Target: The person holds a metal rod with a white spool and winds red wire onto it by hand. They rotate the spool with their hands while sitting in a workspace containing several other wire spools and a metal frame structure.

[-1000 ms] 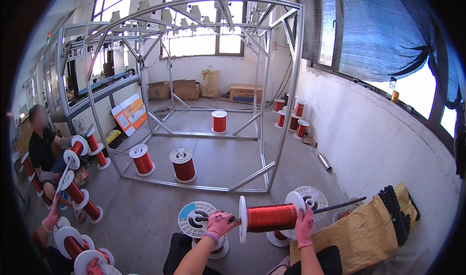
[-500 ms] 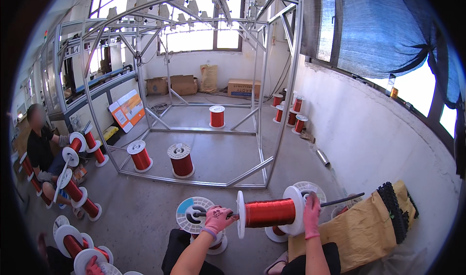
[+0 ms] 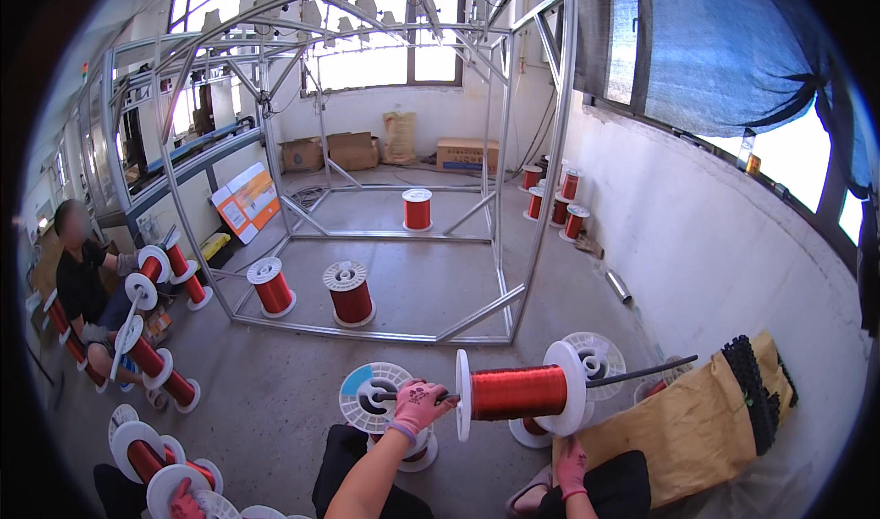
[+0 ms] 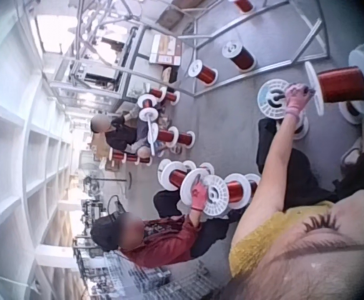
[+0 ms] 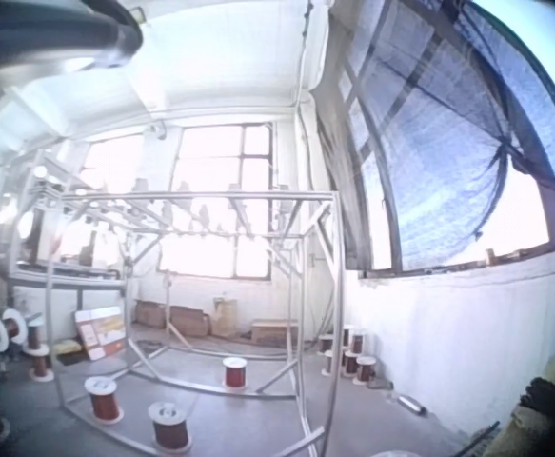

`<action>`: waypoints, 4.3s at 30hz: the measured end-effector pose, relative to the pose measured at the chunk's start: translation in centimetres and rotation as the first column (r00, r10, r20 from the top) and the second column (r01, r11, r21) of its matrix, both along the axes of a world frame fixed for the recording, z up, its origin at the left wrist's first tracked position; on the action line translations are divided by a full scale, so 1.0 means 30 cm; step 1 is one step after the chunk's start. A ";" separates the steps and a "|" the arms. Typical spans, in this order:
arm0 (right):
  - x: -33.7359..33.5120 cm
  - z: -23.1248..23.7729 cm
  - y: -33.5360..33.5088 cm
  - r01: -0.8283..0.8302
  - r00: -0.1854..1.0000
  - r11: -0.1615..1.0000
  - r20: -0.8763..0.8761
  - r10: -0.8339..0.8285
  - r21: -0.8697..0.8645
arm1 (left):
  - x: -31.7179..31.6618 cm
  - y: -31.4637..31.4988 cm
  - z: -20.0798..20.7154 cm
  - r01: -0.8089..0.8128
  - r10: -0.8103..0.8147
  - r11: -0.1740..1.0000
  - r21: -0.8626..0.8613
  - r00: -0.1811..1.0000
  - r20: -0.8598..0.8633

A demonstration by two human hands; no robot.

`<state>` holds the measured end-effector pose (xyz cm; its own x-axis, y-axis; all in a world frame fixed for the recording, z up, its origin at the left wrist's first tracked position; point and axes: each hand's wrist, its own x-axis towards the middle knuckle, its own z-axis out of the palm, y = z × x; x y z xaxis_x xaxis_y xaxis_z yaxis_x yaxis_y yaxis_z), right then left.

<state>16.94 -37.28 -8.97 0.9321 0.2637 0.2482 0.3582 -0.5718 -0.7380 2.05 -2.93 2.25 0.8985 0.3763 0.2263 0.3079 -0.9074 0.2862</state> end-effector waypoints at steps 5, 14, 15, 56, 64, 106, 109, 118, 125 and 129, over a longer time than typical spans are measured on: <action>0.140 0.321 0.108 0.052 0.997 0.910 0.035 -0.073 0.410 | -0.014 0.005 -0.002 -0.006 0.006 1.000 -0.018 1.000 0.014; 0.197 0.532 0.319 -0.096 0.975 0.995 0.205 0.086 0.040 | -0.013 0.016 -0.020 -0.012 0.011 1.000 0.024 1.000 0.019; 0.180 0.494 0.304 -0.077 0.977 0.990 0.206 0.051 0.120 | -0.016 0.015 -0.014 -0.009 0.008 1.000 0.028 1.000 0.022; 0.244 0.534 0.337 -0.056 0.984 0.998 0.167 0.060 -0.031 | -0.017 0.012 -0.013 -0.018 0.017 0.999 0.042 0.999 0.031; -0.027 0.241 0.096 -0.058 0.995 0.995 0.081 0.051 0.084 | -0.005 0.007 -0.011 -0.008 0.008 1.000 -0.005 1.000 0.020; 0.246 0.594 0.298 -0.143 0.980 0.987 0.149 0.132 0.066 | 0.003 0.002 0.004 0.003 -0.003 1.000 0.000 1.000 -0.027; 0.200 0.512 0.309 -0.118 0.967 0.988 0.236 0.093 0.095 | -0.006 0.009 -0.008 -0.013 0.013 0.999 0.039 1.000 0.000; -0.010 -0.008 -0.006 -0.035 0.999 0.997 -0.040 0.032 -0.068 | -0.003 0.003 -0.018 0.000 0.000 1.000 0.016 1.000 0.026; 0.121 0.541 0.213 -0.046 0.999 0.850 0.017 0.043 0.524 | -0.007 0.016 -0.004 -0.022 0.021 0.999 -0.033 0.999 -0.042; 0.240 0.600 0.333 -0.104 0.984 0.990 0.153 0.089 0.093 | 0.001 0.012 -0.005 -0.001 0.000 1.000 -0.015 0.999 -0.035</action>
<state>24.13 -27.30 9.03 0.8544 0.3172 0.4117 0.5179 -0.4549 -0.7244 2.08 -2.56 2.10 0.9056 0.3800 0.1885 0.3186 -0.9027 0.2891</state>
